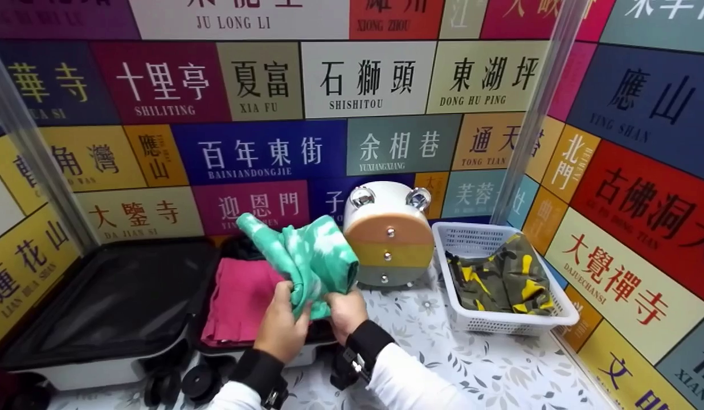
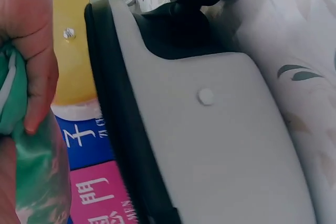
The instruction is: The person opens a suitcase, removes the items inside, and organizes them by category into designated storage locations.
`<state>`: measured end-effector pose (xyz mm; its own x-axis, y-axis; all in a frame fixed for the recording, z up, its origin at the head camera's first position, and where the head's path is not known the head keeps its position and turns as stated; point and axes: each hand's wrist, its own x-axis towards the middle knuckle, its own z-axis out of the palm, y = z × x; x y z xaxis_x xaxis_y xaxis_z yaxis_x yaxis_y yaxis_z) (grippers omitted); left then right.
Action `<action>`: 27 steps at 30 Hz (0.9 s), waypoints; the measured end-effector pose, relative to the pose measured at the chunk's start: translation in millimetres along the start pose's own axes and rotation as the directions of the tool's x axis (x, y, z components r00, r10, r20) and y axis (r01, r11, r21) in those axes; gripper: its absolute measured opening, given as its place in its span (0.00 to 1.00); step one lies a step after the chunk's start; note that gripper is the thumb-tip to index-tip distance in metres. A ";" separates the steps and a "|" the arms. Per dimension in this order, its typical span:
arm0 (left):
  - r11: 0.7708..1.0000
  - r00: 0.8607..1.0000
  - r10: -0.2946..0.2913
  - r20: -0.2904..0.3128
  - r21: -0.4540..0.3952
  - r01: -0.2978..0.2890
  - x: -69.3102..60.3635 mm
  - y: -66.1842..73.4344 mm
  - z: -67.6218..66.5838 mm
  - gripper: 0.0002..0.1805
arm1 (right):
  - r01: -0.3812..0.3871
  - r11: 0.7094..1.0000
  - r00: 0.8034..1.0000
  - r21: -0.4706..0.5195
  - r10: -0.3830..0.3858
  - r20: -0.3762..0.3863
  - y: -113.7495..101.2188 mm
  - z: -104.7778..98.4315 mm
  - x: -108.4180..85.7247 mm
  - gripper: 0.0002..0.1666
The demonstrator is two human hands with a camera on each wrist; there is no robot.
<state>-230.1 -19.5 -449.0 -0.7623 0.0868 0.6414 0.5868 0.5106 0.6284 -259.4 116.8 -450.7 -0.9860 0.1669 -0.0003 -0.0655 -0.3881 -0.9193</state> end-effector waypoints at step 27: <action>0.919 0.961 -0.217 0.171 0.368 0.142 -0.6 -47.9 -44.9 0.41 | 0.043 0.999 0.952 -0.004 -0.042 -0.304 -151.0 -140.5 6.7 0.03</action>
<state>-245.5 -82.4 -459.7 -0.9068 0.1187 0.4044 0.3303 0.7962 0.5069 -234.5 303.9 -367.2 -0.8888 0.4510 -0.0810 -0.1075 -0.3771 -0.9199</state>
